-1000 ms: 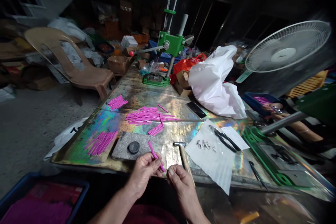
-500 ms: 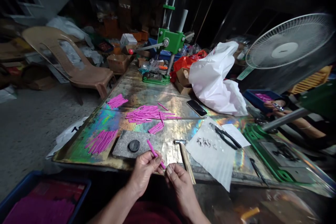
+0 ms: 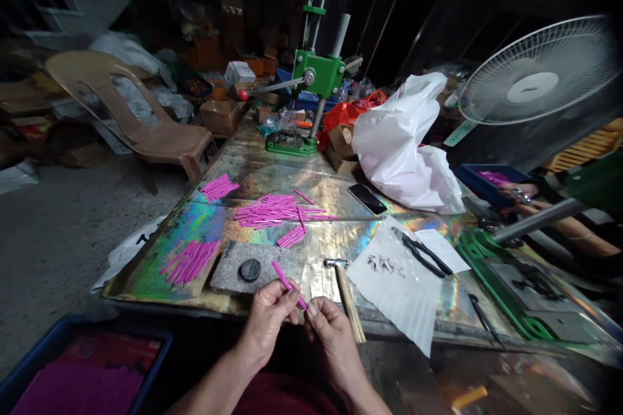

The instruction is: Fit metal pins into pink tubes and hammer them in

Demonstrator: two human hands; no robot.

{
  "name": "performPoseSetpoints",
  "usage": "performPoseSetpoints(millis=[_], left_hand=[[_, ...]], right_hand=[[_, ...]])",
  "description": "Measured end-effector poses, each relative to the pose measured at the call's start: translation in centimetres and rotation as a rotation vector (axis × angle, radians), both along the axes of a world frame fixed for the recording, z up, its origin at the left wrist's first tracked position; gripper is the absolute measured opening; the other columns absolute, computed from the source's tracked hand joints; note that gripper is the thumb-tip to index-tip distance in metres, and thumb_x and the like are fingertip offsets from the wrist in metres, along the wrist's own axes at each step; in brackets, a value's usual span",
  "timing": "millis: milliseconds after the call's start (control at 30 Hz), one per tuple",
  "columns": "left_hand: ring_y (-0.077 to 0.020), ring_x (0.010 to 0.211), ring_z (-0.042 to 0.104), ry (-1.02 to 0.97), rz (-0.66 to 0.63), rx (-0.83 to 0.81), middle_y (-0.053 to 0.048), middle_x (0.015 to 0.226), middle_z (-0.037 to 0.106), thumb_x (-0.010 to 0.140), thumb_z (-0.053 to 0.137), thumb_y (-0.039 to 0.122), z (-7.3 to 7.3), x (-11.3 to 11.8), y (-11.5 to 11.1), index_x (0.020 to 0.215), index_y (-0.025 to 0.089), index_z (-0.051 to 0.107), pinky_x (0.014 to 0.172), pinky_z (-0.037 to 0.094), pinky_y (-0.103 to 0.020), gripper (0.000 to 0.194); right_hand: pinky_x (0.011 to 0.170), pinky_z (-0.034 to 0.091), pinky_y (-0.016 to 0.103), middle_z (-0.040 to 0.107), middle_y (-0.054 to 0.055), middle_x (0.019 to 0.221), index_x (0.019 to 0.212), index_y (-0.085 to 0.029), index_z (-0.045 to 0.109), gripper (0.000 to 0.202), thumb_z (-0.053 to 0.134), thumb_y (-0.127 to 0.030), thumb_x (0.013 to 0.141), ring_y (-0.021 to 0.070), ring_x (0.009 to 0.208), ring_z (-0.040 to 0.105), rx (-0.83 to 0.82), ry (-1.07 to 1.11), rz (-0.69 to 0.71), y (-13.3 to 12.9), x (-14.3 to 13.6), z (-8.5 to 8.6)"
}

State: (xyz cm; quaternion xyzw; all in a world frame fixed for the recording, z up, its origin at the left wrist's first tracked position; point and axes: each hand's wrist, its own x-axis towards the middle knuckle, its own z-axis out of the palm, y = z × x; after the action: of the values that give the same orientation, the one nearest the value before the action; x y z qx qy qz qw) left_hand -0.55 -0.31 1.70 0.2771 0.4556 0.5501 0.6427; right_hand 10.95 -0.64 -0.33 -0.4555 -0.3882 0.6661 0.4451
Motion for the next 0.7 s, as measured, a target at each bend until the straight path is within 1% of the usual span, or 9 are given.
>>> performPoseSetpoints(millis=[167,267,333,367,433,467,533,600,700], left_hand=[[-0.0064,0.048,0.047,-0.006,0.014,0.005,0.002,0.059,0.056,0.066,0.065,0.031,0.1,0.1,0.0,0.068,0.013,0.057,0.045,0.038,-0.017,0.02],[-0.0064,0.047,0.047,-0.023,0.017,0.005,0.002,0.057,0.055,0.066,0.065,0.032,0.3,0.0,0.1,0.068,0.014,0.056,0.042,0.036,-0.017,0.02],[-0.0061,0.044,0.045,-0.015,0.038,0.013,0.002,0.055,0.056,0.065,0.065,0.033,0.4,-0.5,0.2,0.067,0.014,0.055,0.041,0.035,-0.017,0.021],[-0.0061,0.043,0.045,0.002,0.06,0.02,0.002,0.055,0.056,0.065,0.065,0.033,0.5,-1.0,0.3,0.067,0.014,0.055,0.041,0.035,-0.017,0.022],[-0.0062,0.041,0.045,0.071,0.126,0.052,0.002,0.055,0.058,0.064,0.065,0.034,0.6,-2.4,0.6,0.068,0.014,0.055,0.042,0.036,-0.018,0.022],[-0.0062,0.041,0.045,0.117,0.167,0.077,0.001,0.056,0.059,0.064,0.065,0.033,0.7,-3.3,0.8,0.068,0.014,0.056,0.043,0.036,-0.018,0.021],[-0.0058,0.04,0.045,0.212,0.256,0.128,0.002,0.056,0.06,0.064,0.065,0.031,0.8,-5.2,1.1,0.067,0.015,0.057,0.044,0.038,-0.018,0.018],[-0.0056,0.04,0.045,0.3,0.336,0.161,0.003,0.055,0.06,0.063,0.065,0.029,0.9,-6.8,1.4,0.065,0.015,0.058,0.044,0.038,-0.018,0.016],[-0.006,0.04,0.045,0.411,0.396,0.189,0.004,0.05,0.058,0.062,0.064,0.027,0.9,-8.3,1.8,0.062,0.015,0.059,0.044,0.038,-0.018,0.013]], right_hand=[[0.044,0.018,0.021,0.034,-0.009,0.047,0.061,-0.019,0.04,0.03,0.056,-0.042,0.072,0.0066,0.044,0.024,0.0,-0.017,0.024,0.1,-0.1,-0.3],[0.045,0.021,0.022,0.035,-0.008,0.048,0.06,-0.019,0.04,0.031,0.052,-0.044,0.074,0.0072,0.045,0.026,0.044,-0.045,0.068,0.0,0.1,-0.1],[0.046,0.023,0.022,0.035,-0.007,0.049,0.059,-0.019,0.04,0.033,0.048,-0.047,0.075,0.008,0.046,0.028,0.078,-0.106,0.079,0.2,0.8,0.2],[0.046,0.024,0.022,0.035,-0.006,0.05,0.058,-0.02,0.04,0.034,0.047,-0.049,0.075,0.0086,0.046,0.029,0.103,-0.171,0.064,0.4,1.5,0.2],[0.046,0.026,0.023,0.035,-0.006,0.051,0.059,-0.02,0.041,0.034,0.046,-0.051,0.073,0.0103,0.047,0.032,0.161,-0.387,0.012,1.0,3.4,0.1],[0.049,0.029,0.024,0.038,-0.005,0.052,0.061,-0.02,0.044,0.033,0.046,-0.051,0.072,0.012,0.049,0.037,0.188,-0.54,-0.019,1.4,4.5,-0.1],[0.052,0.034,0.027,0.045,-0.002,0.053,0.067,-0.022,0.047,0.03,0.042,-0.051,0.074,0.016,0.052,0.045,0.187,-0.862,-0.031,2.2,6.8,-0.9],[0.055,0.038,0.029,0.056,0.003,0.067,0.078,-0.022,0.051,0.029,0.04,-0.048,0.074,0.0203,0.06,0.053,0.195,-1.128,-0.006,2.9,8.5,-2.0],[0.062,0.042,0.032,0.061,0.012,0.087,0.09,-0.019,0.052,0.034,0.035,-0.044,0.075,0.0243,0.074,0.058,0.252,-1.331,0.057,3.3,9.6,-3.6]])
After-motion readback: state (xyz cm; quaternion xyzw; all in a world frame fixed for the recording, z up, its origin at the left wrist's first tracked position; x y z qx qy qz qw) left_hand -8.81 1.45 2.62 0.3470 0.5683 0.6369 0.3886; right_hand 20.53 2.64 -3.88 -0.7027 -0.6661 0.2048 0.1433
